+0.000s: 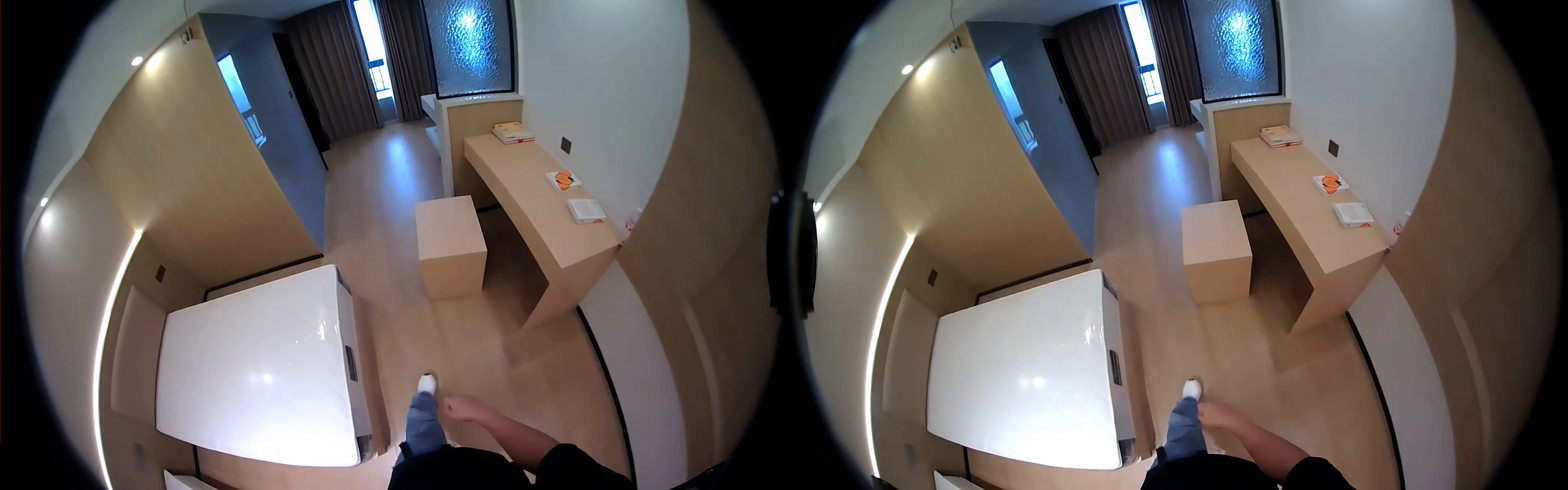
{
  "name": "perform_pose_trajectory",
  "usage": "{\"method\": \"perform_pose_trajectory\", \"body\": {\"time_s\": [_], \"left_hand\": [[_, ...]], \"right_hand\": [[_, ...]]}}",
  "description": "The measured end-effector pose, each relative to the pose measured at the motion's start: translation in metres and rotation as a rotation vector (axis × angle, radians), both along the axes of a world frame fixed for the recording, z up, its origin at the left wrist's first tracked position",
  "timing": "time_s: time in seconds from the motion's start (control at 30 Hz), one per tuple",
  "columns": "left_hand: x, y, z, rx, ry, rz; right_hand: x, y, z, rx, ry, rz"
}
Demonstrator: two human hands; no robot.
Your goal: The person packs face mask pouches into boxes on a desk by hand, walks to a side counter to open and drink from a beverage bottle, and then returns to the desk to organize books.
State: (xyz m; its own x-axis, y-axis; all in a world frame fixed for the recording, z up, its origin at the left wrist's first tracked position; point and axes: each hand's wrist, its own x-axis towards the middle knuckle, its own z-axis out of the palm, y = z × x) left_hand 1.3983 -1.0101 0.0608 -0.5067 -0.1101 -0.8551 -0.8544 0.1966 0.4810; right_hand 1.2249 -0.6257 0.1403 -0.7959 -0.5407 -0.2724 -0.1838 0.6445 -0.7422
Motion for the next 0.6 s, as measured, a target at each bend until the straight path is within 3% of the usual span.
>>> {"method": "perform_pose_trajectory", "body": {"time_s": [0.1,0.13,0.23,0.3,0.4,0.47,0.5,0.53,0.6], "left_hand": [[-0.064,0.01,-0.022,0.017,-0.078,-0.053],[-0.092,0.01,-0.028,0.023,-0.109,-0.115],[-0.206,0.01,-0.031,0.028,-0.196,-0.412],[-0.31,0.022,-0.03,0.014,-0.255,-0.656],[-0.479,0.047,-0.031,-0.088,-0.433,-1.128],[-0.592,0.082,-0.047,-0.188,-0.62,-1.521],[-0.648,0.106,-0.058,-0.238,-0.695,-1.661],[-0.702,0.131,-0.055,-0.303,-0.544,-1.605],[-0.808,0.204,-0.058,-0.357,-0.196,-1.259]], "right_hand": [[-0.085,-0.023,-0.068,-0.143,-0.123,-0.168],[-0.099,-0.026,-0.085,-0.071,-0.161,-0.12],[-0.169,0.013,-0.12,0.112,-0.291,-0.022],[-0.201,0.067,-0.138,0.13,-0.295,-0.172],[-0.226,0.159,-0.165,0.11,-0.239,-0.625],[-0.241,0.219,-0.175,-0.091,-0.484,-1.185],[-0.245,0.245,-0.157,-0.32,-0.506,-1.452],[-0.243,0.263,-0.142,-0.554,-0.505,-1.706],[-0.235,0.291,-0.146,-0.573,-0.461,-1.928]]}}
